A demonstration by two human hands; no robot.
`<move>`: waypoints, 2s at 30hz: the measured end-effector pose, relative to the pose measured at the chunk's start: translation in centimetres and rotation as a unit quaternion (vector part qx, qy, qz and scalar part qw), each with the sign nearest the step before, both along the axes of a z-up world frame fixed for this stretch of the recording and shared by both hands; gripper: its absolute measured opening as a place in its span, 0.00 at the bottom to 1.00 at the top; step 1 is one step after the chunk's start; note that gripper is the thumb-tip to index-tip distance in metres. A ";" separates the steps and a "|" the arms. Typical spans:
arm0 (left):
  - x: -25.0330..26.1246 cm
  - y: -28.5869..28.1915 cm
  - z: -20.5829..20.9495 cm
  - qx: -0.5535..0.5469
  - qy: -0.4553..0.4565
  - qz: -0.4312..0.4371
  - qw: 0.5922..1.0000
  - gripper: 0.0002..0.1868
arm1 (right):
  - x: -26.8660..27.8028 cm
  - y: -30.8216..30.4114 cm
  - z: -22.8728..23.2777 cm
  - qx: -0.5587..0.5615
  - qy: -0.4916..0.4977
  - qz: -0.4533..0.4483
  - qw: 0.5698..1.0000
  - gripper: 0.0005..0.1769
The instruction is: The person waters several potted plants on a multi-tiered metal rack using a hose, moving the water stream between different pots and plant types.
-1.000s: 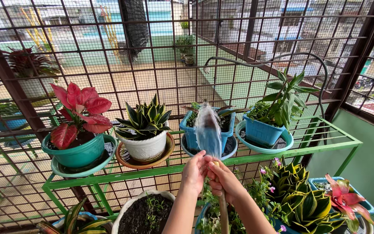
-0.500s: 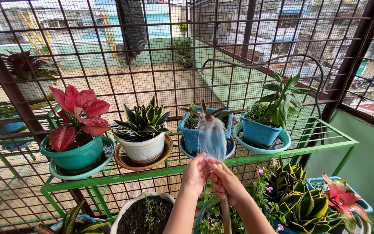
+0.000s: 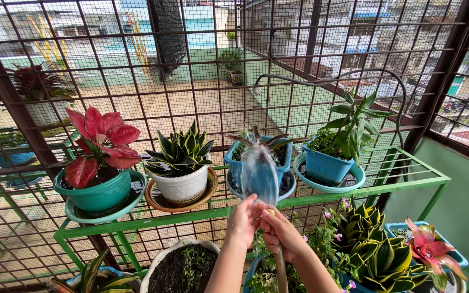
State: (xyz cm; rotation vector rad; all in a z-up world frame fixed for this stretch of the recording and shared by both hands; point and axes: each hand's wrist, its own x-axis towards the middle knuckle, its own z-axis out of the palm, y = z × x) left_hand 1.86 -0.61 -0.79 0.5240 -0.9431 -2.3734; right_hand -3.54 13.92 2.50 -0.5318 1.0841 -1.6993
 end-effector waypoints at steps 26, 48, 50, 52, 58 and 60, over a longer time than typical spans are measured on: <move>0.5 2.0 0.3 -0.039 -0.026 -0.018 0.999 0.28 | -0.6 2.9 -1.6 -0.006 -0.018 0.019 1.000 0.14; -10.4 11.0 -1.0 -0.048 -0.032 -0.180 0.982 0.27 | -5.4 14.2 -3.2 0.031 0.016 -0.218 0.975 0.16; -10.8 12.2 -0.3 -0.056 -0.037 -0.181 0.981 0.26 | -5.7 14.8 -2.8 0.038 0.034 -0.215 0.975 0.16; -10.6 13.0 0.3 -0.059 -0.048 -0.185 0.980 0.26 | -5.9 15.0 -2.5 0.034 0.003 -0.196 0.980 0.16; -10.1 13.2 0.9 -0.084 -0.060 -0.171 0.980 0.27 | -5.9 15.5 -1.9 0.020 0.007 -0.199 0.980 0.16; -10.1 13.0 0.8 -0.083 -0.064 -0.166 0.981 0.27 | -6.0 15.1 -1.8 0.031 0.005 -0.216 0.976 0.16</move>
